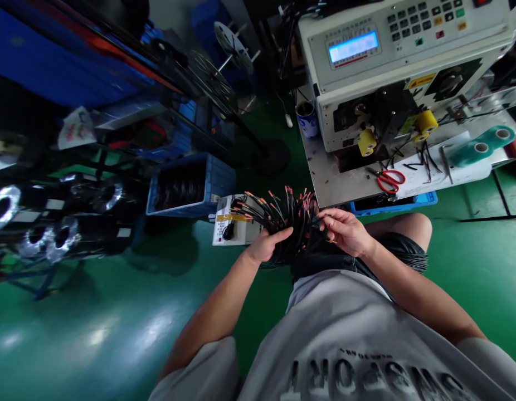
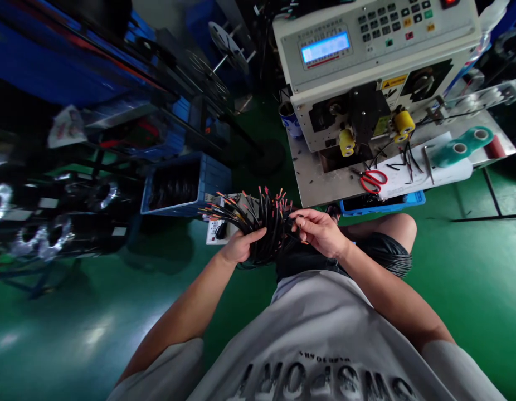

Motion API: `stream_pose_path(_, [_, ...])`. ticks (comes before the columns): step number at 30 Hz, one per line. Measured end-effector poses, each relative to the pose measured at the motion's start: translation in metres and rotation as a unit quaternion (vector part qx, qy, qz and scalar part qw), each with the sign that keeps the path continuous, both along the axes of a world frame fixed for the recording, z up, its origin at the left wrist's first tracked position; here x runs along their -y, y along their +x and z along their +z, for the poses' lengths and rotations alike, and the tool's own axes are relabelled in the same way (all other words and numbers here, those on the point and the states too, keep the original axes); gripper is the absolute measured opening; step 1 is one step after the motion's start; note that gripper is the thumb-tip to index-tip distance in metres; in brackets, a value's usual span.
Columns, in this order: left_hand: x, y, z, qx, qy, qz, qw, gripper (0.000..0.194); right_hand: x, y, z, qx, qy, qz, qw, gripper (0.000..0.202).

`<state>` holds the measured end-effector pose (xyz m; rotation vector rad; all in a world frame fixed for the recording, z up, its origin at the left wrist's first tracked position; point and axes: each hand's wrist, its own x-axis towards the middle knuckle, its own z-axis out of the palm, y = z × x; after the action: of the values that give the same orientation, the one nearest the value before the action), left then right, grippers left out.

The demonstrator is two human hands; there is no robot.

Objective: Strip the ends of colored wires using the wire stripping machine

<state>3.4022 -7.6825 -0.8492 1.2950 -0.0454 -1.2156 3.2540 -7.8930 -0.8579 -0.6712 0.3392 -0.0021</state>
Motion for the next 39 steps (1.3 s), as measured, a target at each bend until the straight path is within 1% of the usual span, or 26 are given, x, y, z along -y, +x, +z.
stream_pose_path(3, [-0.001, 0.000, -0.004, 0.011, 0.003, -0.003, 1.000, 0.056, -0.006, -0.004, -0.004, 0.018, -0.125, -0.058, 0.990, 0.040])
stream_pose_path(5, [-0.002, 0.000, -0.007, 0.014, 0.002, -0.010, 1.000, 0.055, -0.009, -0.009, -0.001, 0.050, -0.220, -0.089, 0.970, 0.029])
stream_pose_path(6, [-0.002, 0.000, -0.007, 0.014, 0.003, -0.016, 1.000, 0.053, -0.010, -0.011, 0.003, 0.073, -0.258, -0.095, 0.959, 0.024])
stream_pose_path(8, [-0.002, -0.001, -0.007, 0.035, -0.001, -0.027, 0.999, 0.047, -0.011, -0.015, 0.015, 0.123, -0.301, -0.072, 0.943, 0.020])
stream_pose_path(11, [0.000, -0.003, -0.003, 0.110, -0.010, -0.023, 0.994, 0.042, -0.010, -0.016, 0.033, 0.181, -0.337, 0.003, 0.924, 0.021])
stream_pose_path(12, [0.001, -0.004, -0.001, 0.132, -0.011, -0.021, 0.991, 0.042, -0.010, -0.015, 0.037, 0.191, -0.356, 0.021, 0.914, 0.021])
stream_pose_path(14, [0.001, -0.006, 0.002, 0.163, -0.008, -0.022, 0.986, 0.043, -0.010, -0.012, 0.042, 0.188, -0.390, 0.036, 0.901, 0.025])
stream_pose_path(17, [-0.001, -0.006, 0.004, 0.199, -0.005, -0.032, 0.979, 0.041, -0.013, -0.010, 0.040, 0.135, -0.397, 0.031, 0.907, 0.032])
stream_pose_path(19, [-0.003, -0.006, 0.005, 0.229, -0.002, -0.049, 0.972, 0.039, -0.015, -0.010, 0.037, 0.104, -0.402, 0.032, 0.909, 0.035])
stream_pose_path(22, [-0.005, -0.008, 0.007, 0.271, 0.005, -0.075, 0.960, 0.036, -0.019, -0.009, 0.034, 0.056, -0.432, 0.026, 0.900, 0.039])
stream_pose_path(26, [-0.002, -0.013, 0.016, 0.264, 0.020, -0.082, 0.961, 0.035, -0.022, -0.003, 0.032, -0.034, -0.458, -0.003, 0.888, 0.044])
stream_pose_path(29, [-0.001, -0.016, 0.020, 0.276, 0.027, -0.105, 0.955, 0.035, -0.024, 0.002, 0.032, -0.054, -0.466, 0.001, 0.883, 0.043])
stream_pose_path(31, [-0.002, -0.017, 0.019, 0.296, 0.034, -0.133, 0.945, 0.032, -0.027, 0.004, 0.032, -0.052, -0.481, 0.000, 0.875, 0.038])
stream_pose_path(33, [-0.005, -0.017, 0.014, 0.308, 0.041, -0.147, 0.939, 0.027, -0.029, 0.003, 0.031, -0.043, -0.493, -0.001, 0.869, 0.034])
stream_pose_path(36, [-0.011, -0.016, 0.007, 0.286, 0.044, -0.122, 0.949, 0.027, -0.030, 0.001, 0.029, -0.020, -0.498, 0.008, 0.867, 0.030])
stream_pose_path(39, [-0.017, -0.014, 0.004, 0.211, 0.045, -0.064, 0.974, 0.036, -0.029, -0.002, 0.027, -0.006, -0.499, 0.019, 0.866, 0.028])
